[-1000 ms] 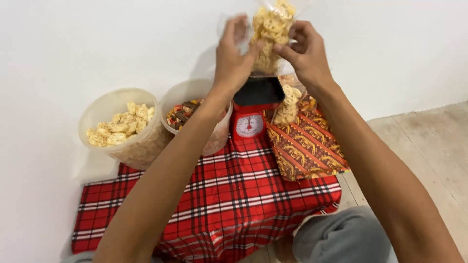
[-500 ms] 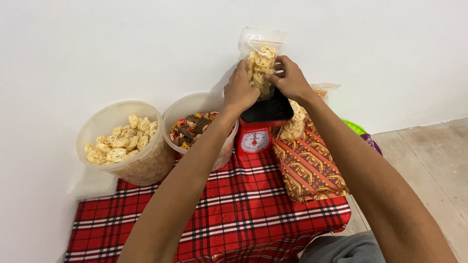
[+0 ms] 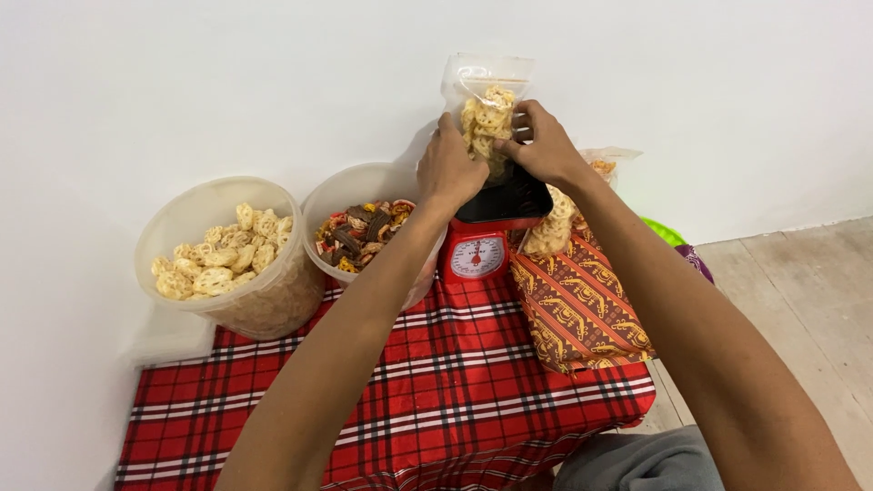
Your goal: Scooping snacks from large containers into small plastic bags using a spoon and weighing them on a scale.
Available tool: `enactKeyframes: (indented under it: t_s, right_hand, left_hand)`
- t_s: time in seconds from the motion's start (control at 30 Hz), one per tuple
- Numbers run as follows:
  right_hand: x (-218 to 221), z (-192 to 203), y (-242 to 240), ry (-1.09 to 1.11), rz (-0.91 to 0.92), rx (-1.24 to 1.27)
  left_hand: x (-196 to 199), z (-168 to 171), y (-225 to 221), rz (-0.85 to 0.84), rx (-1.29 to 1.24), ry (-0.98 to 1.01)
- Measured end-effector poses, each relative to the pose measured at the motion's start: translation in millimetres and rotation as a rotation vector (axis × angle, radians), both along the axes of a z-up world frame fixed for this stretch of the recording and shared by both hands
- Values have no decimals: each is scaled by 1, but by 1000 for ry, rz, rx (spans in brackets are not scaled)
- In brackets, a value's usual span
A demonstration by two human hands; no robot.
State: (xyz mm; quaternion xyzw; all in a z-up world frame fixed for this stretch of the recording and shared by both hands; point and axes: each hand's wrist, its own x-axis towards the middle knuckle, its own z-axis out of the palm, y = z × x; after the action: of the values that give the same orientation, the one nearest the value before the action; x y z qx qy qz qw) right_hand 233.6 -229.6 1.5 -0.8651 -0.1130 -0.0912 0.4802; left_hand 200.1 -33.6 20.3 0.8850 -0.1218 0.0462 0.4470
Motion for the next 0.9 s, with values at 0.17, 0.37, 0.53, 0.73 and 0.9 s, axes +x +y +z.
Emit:
enactKeyframes:
  t_s: [0.17,0.37,0.53,0.73,0.9]
  right_hand:
    - [1,-1,-8,-19,-20,4]
    - [-12,4,-10,-9,-27,52]
    - [-17,7,-13,3,-26,67]
    - [-18,4,-17,-12,-27,56]
    - [-21,5,-15,-21,-36,-8]
  left_hand:
    - [12,-7,2,24,3,-5]
    - [9,-7,1,22,-12,-25]
    - [6,-2,0,25,16,-6]
    - [6,-3,-1,25,10,-22]
    - [25,-21,-9,44,78,57]
